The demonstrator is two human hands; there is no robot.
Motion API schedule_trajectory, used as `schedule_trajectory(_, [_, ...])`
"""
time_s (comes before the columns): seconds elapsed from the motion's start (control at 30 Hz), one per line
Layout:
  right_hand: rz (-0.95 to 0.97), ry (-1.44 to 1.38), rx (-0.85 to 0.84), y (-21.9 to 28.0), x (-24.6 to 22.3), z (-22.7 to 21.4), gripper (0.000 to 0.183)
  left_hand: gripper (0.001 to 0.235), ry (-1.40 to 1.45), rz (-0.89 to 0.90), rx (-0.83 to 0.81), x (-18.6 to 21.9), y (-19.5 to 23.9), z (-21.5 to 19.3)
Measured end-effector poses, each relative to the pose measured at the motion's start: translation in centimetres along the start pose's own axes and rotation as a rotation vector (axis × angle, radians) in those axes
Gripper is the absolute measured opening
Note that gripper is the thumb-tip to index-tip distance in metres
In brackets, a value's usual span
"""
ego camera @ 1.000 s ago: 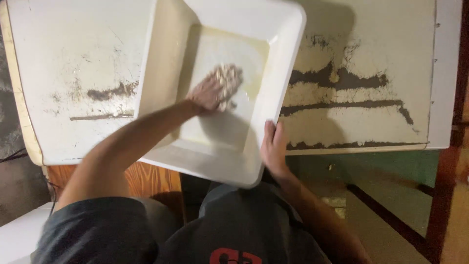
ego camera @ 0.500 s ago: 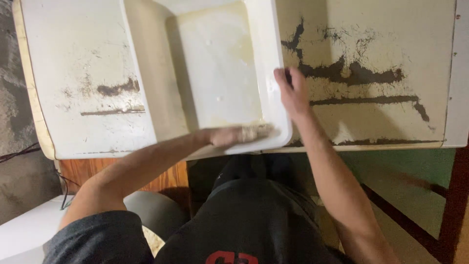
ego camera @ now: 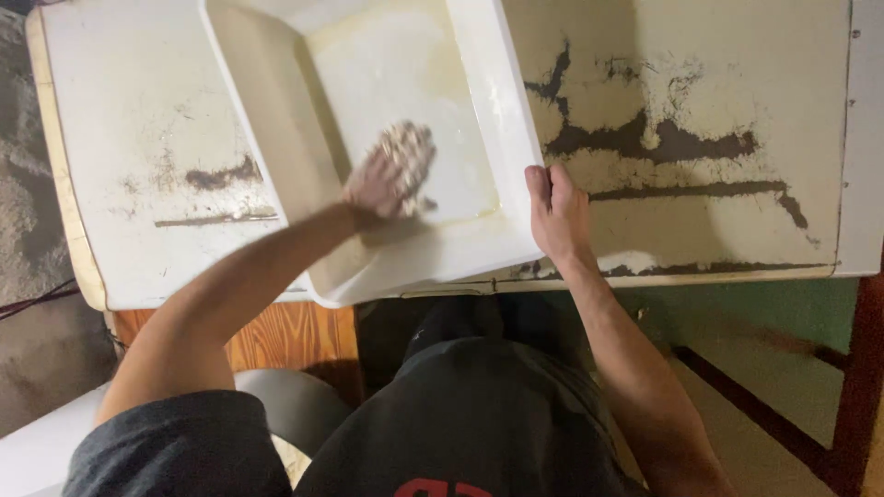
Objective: The person wipes the inside of a white plastic container with a piece of dough, then kneads dough in a metal mixing bowl using their hands. The person repeatedly folds and presses the dough within the bowl.
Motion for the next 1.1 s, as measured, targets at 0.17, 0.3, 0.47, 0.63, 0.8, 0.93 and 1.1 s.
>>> schedule_trajectory(0.17, [0.009,-0.103,0.024,-0.8,0.0,-0.1,0.047,0.064,0.208,0.128,-0.028,3.0,0.5,0.6])
schedule_trajectory(0.3, [-0.022,-0.159,0.035,0.0,1.6,-0.2,0.045,0.060,0.520,0.254,-0.052,6.8,-1.3,3.6])
schedule_trajectory(0.47, [-0.076,-0.127,0.073,0.2,2.9,-0.5,0.045,0.053,0.988,0.214,-0.394,14.1,2.3,12.9])
schedule_trajectory(0.63, [-0.063,-0.123,0.044,1.0,2.1,-2.5,0.041,0.057,1.043,0.092,-0.778,8.4,-2.0,-5.8])
schedule_trajectory(0.8, [-0.052,-0.188,0.121,1.4,1.3,-3.8,0.038,0.058,0.456,0.154,-1.207,6.3,6.2,-7.0])
schedule_trajectory(0.93, [-0.141,-0.138,0.133,0.5,0.9,-4.0,0.045,0.093,0.609,-0.480,-1.344,8.4,-3.4,-11.5])
schedule_trajectory(1.1, [-0.061,-0.004,-0.089,-4.3,3.6,-4.6,0.047,0.064,0.720,0.105,-1.076,15.3,-1.3,2.7])
Point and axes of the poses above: each hand's wrist, its own y-axis away from the middle knuckle, its own z-axis out of the palm, x = y × z, the point moved 1 cm from there along -y, towards the middle knuckle, and after that the axes turned 13 degrees about -y, right-handed, at the moved point
